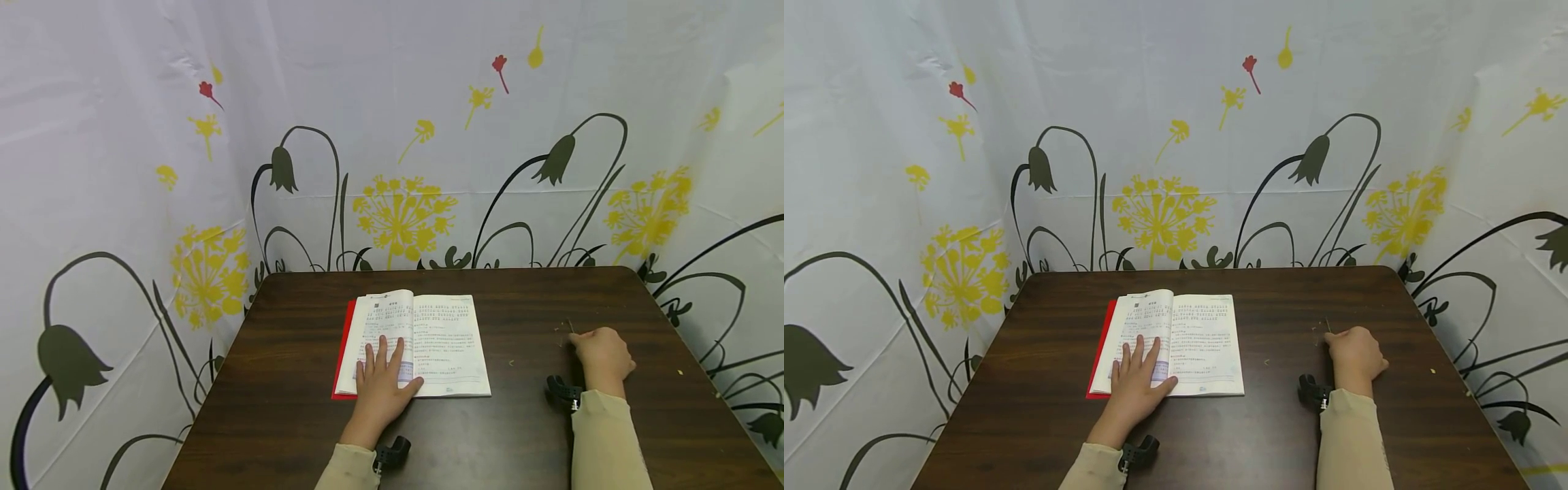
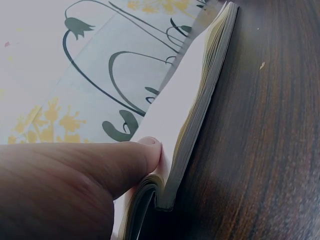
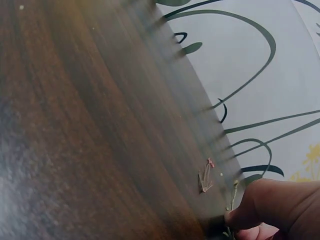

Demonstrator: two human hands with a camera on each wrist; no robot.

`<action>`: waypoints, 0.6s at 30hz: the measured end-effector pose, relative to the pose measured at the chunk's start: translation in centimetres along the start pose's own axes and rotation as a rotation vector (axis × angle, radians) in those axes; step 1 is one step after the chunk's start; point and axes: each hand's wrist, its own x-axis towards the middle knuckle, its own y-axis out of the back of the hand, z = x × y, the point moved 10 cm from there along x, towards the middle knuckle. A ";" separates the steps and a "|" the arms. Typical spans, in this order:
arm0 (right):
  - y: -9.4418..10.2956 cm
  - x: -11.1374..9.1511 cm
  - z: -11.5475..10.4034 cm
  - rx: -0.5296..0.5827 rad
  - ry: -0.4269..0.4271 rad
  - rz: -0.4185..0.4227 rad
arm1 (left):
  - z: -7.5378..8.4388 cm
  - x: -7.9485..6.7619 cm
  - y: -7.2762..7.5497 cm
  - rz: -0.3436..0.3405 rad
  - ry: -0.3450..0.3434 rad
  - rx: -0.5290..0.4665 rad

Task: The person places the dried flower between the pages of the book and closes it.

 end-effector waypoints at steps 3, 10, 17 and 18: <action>0.0 0.0 0.0 0.001 0.013 -0.002 | 0.0 0.0 0.0 -0.004 0.004 0.003; 0.8 -0.5 -2.1 0.094 0.083 -0.052 | 0.0 -0.1 0.0 -0.004 0.007 -0.001; -0.3 -2.4 -8.1 0.339 0.175 -0.144 | -0.1 -0.1 -0.2 -0.009 0.013 -0.004; -0.8 -2.8 -9.2 0.377 0.195 -0.164 | -0.1 -0.1 -0.2 -0.009 0.013 -0.008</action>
